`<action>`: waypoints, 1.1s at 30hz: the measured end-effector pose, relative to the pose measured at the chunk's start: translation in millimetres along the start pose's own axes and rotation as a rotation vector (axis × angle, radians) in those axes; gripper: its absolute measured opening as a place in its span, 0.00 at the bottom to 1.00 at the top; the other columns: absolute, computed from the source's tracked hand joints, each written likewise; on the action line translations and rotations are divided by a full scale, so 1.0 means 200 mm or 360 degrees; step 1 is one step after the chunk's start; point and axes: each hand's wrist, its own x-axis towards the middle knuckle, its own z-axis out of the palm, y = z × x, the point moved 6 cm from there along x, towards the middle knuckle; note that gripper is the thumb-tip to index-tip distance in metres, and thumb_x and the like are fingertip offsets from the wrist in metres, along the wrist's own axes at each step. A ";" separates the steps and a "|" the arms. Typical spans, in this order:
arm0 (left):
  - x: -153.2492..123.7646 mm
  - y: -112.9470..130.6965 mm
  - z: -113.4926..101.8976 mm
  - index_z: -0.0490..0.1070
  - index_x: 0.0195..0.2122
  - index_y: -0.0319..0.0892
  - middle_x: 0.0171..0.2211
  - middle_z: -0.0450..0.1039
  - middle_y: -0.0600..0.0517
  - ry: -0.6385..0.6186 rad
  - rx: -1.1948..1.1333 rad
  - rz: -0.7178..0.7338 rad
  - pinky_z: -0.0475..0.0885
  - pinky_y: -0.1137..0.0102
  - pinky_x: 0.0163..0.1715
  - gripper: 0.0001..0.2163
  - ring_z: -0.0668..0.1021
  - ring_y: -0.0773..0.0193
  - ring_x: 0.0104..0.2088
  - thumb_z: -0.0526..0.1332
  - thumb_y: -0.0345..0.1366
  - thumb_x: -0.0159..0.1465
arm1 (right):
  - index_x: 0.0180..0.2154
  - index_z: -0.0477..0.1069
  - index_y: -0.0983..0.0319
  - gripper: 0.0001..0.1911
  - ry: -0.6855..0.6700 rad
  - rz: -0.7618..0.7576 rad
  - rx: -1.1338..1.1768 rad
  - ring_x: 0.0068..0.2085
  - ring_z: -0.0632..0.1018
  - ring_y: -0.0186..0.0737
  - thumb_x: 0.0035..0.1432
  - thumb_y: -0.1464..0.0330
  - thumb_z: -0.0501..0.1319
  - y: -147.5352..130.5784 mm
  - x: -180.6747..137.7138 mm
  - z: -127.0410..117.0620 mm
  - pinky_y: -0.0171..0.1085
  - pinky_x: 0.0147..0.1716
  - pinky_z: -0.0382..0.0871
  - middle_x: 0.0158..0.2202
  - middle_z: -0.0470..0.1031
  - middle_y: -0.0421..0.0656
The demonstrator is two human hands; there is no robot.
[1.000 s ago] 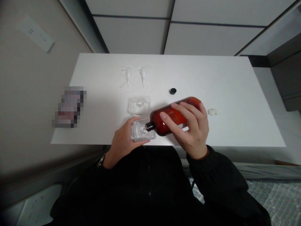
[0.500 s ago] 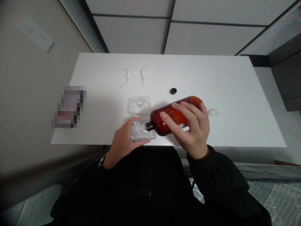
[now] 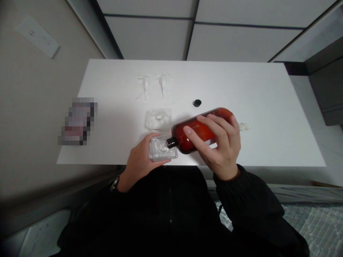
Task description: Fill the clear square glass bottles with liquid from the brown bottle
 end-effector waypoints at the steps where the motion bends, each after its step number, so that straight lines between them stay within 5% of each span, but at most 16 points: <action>1: 0.00 0.00 0.00 0.64 0.64 0.49 0.58 0.79 0.47 0.0001 -0.0002 -0.0005 0.81 0.57 0.54 0.38 0.83 0.48 0.56 0.80 0.44 0.56 | 0.71 0.63 0.40 0.47 -0.0029 0.0017 -0.0008 0.54 0.82 0.53 0.59 0.78 0.72 0.00 0.00 0.00 0.58 0.61 0.73 0.55 0.82 0.45; 33: 0.00 -0.01 0.00 0.63 0.64 0.50 0.58 0.78 0.47 -0.0019 -0.0030 -0.0030 0.81 0.56 0.54 0.40 0.83 0.47 0.57 0.81 0.42 0.55 | 0.72 0.63 0.41 0.48 0.0002 -0.0045 -0.0121 0.50 0.83 0.54 0.58 0.80 0.72 -0.01 0.03 -0.01 0.59 0.56 0.77 0.52 0.82 0.46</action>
